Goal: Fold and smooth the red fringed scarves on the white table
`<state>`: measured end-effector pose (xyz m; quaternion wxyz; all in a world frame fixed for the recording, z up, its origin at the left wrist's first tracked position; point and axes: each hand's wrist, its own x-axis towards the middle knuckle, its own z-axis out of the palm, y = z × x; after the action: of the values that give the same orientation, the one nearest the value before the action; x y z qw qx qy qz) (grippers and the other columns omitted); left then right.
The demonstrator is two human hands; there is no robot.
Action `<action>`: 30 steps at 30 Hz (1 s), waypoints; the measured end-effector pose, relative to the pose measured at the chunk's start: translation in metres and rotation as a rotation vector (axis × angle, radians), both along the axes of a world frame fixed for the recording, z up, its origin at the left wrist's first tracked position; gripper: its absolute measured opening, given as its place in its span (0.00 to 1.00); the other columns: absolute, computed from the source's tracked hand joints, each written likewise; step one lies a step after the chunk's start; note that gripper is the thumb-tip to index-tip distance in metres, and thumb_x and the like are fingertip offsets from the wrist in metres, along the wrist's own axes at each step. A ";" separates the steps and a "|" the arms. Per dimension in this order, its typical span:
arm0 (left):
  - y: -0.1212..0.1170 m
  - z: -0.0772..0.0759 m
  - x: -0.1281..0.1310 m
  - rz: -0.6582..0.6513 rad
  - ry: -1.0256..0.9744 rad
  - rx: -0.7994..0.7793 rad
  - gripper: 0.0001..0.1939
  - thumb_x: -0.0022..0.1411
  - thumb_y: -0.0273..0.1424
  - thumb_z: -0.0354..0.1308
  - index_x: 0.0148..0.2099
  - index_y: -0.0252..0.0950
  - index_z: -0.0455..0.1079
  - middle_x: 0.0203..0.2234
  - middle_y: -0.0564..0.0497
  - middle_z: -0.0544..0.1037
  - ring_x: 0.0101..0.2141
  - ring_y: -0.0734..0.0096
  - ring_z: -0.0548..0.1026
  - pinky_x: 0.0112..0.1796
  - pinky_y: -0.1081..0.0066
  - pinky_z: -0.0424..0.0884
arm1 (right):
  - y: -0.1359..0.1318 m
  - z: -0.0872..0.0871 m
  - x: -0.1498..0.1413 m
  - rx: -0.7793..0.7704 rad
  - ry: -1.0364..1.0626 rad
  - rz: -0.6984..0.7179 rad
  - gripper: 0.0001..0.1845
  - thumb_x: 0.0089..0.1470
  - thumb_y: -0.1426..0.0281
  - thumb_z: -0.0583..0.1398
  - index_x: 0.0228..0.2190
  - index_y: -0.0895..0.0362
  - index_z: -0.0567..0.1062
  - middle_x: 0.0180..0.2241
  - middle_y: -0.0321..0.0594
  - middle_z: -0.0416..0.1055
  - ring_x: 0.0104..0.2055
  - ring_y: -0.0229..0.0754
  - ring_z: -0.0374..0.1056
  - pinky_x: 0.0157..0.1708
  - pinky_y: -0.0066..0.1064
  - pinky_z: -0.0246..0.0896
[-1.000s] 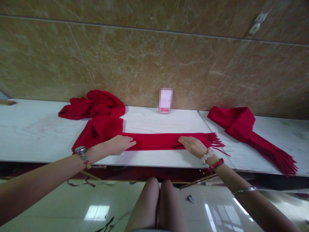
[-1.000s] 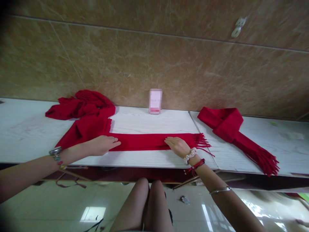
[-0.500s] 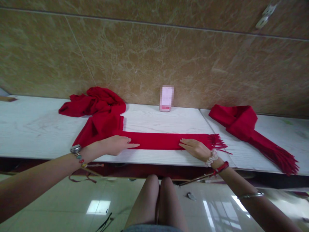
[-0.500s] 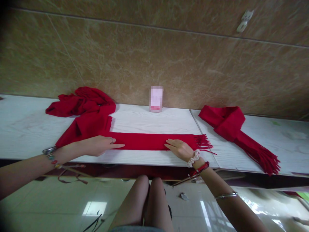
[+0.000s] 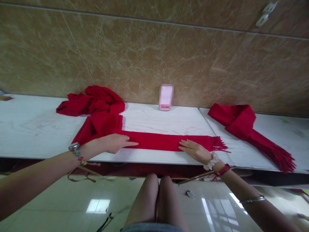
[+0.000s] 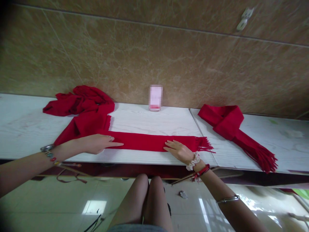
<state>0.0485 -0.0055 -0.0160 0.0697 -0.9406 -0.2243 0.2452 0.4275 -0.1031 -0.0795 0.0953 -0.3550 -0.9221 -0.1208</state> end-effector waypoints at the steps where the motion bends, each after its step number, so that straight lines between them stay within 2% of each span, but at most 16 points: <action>1: 0.000 0.000 0.000 -0.004 0.000 0.000 0.38 0.51 0.14 0.43 0.61 0.50 0.48 0.36 0.48 0.72 0.31 0.69 0.71 0.28 0.76 0.62 | 0.001 -0.001 0.001 -0.008 -0.007 -0.017 0.20 0.58 0.76 0.44 0.46 0.58 0.70 0.47 0.46 0.68 0.51 0.42 0.61 0.50 0.39 0.60; 5: -0.001 0.004 0.001 -0.006 -0.003 0.023 0.38 0.52 0.14 0.43 0.61 0.50 0.48 0.36 0.48 0.72 0.32 0.69 0.71 0.28 0.76 0.63 | 0.006 -0.001 0.007 -0.004 -0.024 -0.060 0.22 0.57 0.79 0.43 0.48 0.57 0.68 0.49 0.46 0.66 0.53 0.41 0.59 0.51 0.39 0.58; 12: -0.013 0.000 0.003 -0.046 0.015 0.111 0.42 0.50 0.12 0.44 0.62 0.50 0.41 0.36 0.47 0.73 0.31 0.67 0.73 0.25 0.76 0.64 | 0.005 -0.003 0.009 -0.019 -0.081 -0.025 0.22 0.56 0.80 0.44 0.49 0.58 0.67 0.49 0.46 0.66 0.55 0.42 0.57 0.51 0.40 0.58; 19: -0.012 -0.001 0.005 -0.022 -0.018 0.141 0.43 0.49 0.12 0.45 0.62 0.51 0.42 0.35 0.47 0.72 0.29 0.68 0.73 0.24 0.76 0.64 | 0.010 -0.001 0.014 -0.006 -0.050 -0.078 0.24 0.56 0.81 0.43 0.50 0.57 0.65 0.51 0.47 0.63 0.55 0.43 0.55 0.51 0.41 0.58; 25: -0.013 -0.011 0.005 0.066 -0.078 0.094 0.37 0.55 0.13 0.40 0.60 0.54 0.47 0.34 0.46 0.73 0.29 0.66 0.73 0.29 0.72 0.66 | 0.012 -0.006 0.014 -0.042 -0.070 -0.050 0.23 0.55 0.81 0.44 0.49 0.56 0.66 0.49 0.45 0.66 0.55 0.43 0.56 0.50 0.41 0.59; 30: -0.008 -0.011 0.003 0.048 -0.063 0.053 0.38 0.54 0.15 0.44 0.61 0.52 0.45 0.34 0.47 0.72 0.28 0.67 0.72 0.29 0.72 0.65 | 0.010 -0.006 0.011 -0.018 -0.055 -0.040 0.22 0.56 0.81 0.43 0.48 0.59 0.68 0.48 0.47 0.67 0.53 0.44 0.58 0.49 0.42 0.60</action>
<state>0.0517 -0.0138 -0.0268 0.0814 -0.9400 -0.2554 0.2111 0.4387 -0.0929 -0.0852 0.0644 -0.3706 -0.9182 -0.1243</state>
